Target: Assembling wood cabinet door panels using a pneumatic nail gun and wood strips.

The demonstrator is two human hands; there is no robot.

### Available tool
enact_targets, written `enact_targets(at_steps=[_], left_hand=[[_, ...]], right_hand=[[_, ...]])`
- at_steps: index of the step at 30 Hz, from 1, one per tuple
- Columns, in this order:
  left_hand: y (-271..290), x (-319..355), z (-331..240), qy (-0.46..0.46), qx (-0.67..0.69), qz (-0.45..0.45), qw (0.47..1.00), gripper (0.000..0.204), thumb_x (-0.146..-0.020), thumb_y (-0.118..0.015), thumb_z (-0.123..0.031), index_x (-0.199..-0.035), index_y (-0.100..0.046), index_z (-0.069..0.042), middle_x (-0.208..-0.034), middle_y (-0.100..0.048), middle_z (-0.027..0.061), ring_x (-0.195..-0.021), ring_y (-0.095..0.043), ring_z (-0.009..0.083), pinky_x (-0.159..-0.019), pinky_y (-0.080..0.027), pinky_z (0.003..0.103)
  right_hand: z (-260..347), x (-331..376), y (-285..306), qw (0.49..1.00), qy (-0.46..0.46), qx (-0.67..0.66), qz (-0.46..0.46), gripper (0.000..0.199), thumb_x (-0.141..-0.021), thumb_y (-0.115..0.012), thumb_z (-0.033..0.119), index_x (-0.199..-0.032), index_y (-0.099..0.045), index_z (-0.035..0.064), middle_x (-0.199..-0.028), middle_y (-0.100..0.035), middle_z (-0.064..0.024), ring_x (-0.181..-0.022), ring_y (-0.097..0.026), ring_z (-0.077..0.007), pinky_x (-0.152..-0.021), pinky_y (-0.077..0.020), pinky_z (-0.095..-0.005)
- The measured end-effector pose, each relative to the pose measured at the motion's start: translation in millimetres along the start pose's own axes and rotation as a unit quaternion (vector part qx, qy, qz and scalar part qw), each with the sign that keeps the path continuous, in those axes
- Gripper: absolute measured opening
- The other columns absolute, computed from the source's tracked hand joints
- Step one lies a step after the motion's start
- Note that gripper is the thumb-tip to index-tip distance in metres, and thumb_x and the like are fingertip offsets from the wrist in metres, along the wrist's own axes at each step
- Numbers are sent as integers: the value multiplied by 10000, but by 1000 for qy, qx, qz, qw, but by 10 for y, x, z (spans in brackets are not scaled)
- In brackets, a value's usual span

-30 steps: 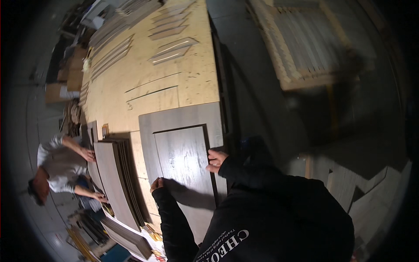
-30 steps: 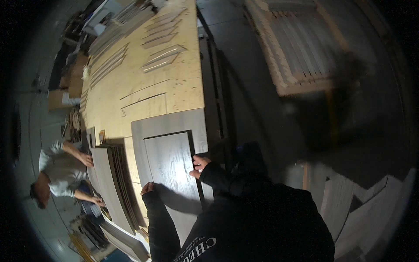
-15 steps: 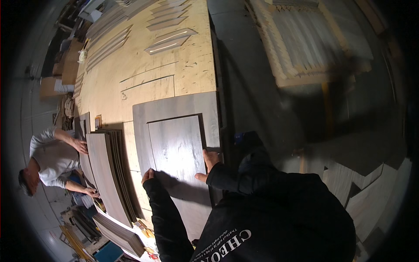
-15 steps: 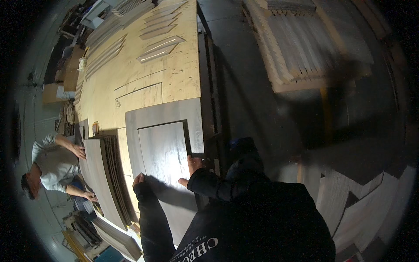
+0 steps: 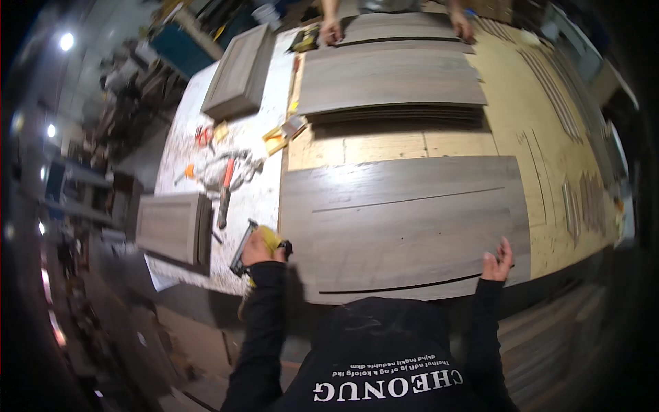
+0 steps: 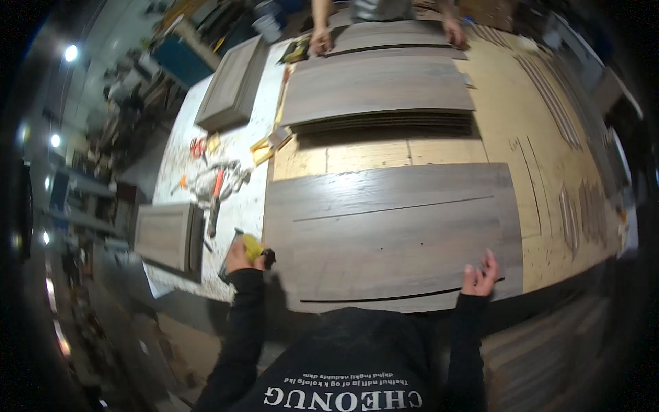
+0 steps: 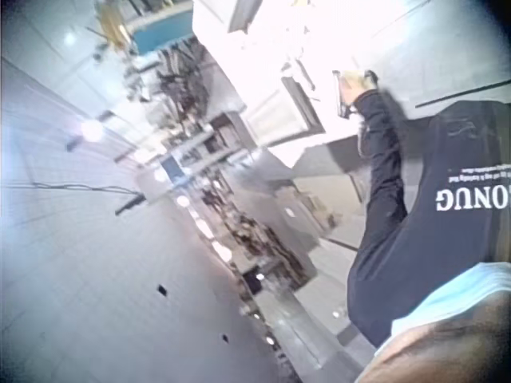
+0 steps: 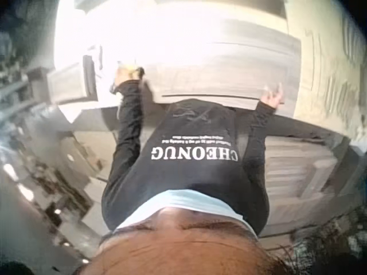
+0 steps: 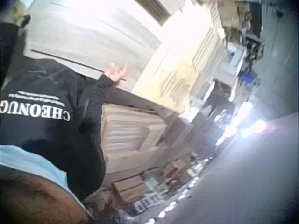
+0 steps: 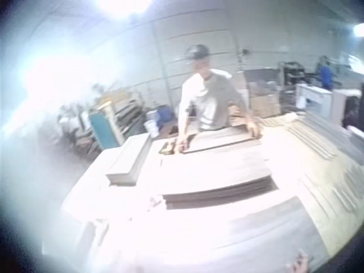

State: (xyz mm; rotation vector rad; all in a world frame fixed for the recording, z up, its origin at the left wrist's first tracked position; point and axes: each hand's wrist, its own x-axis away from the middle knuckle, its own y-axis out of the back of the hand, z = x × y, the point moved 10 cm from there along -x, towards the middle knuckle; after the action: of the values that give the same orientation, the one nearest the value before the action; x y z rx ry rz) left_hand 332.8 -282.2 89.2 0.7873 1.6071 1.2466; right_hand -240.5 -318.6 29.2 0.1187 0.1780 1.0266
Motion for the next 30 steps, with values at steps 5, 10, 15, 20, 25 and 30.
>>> enact_targets(at_steps=[5,10,15,20,25,30], left_hand=[[-301,529,853,70,92,124,986,745,-552,-735,-274,-1185,-398,-70,-968,-485,170,-902,-487,353,-769,-405,443],[-545,345,544,95,95,160,978,792,-565,-665,-170,-1257,-294,-67,-970,-471,197,-921,-477,375,-798,-399,429],[-369,325,614,30,246,240,938,657,-613,-613,-113,-1214,-360,-37,-990,-563,216,-903,-569,323,-792,-446,385],[476,354,-57,-93,380,356,849,421,-683,-609,-71,-1089,-519,-5,-961,-612,123,-904,-592,185,-780,-459,293],[217,940,-174,7,422,422,802,345,-645,-690,-150,-942,-580,-15,-830,-627,116,-773,-622,198,-694,-485,289],[295,925,-540,-45,250,427,868,313,-646,-680,-209,-896,-600,-39,-712,-609,141,-649,-612,273,-595,-485,311]], right_hand=[[968,706,-2032,796,324,186,476,636,-601,-717,275,-1130,-457,37,-1096,-462,-201,-983,-476,-346,-843,-405,-398],[956,1633,-3030,613,277,380,635,801,-584,-733,388,-1243,-364,121,-1320,-267,-187,-1214,-287,-337,-940,-328,-476],[784,1397,-3315,597,160,501,605,980,-528,-782,373,-1321,-231,207,-1406,-88,-135,-1287,-108,-352,-924,-277,-597],[702,1136,-3092,539,97,569,614,1130,-491,-819,334,-1356,-96,267,-1425,72,-84,-1291,8,-390,-901,-258,-645],[595,1347,-3137,545,115,523,644,1134,-476,-825,306,-1353,-106,298,-1428,89,-68,-1291,57,-385,-903,-240,-650],[595,1401,-3156,540,126,519,651,1127,-466,-826,276,-1348,-125,325,-1430,88,-60,-1290,70,-385,-896,-230,-660]])
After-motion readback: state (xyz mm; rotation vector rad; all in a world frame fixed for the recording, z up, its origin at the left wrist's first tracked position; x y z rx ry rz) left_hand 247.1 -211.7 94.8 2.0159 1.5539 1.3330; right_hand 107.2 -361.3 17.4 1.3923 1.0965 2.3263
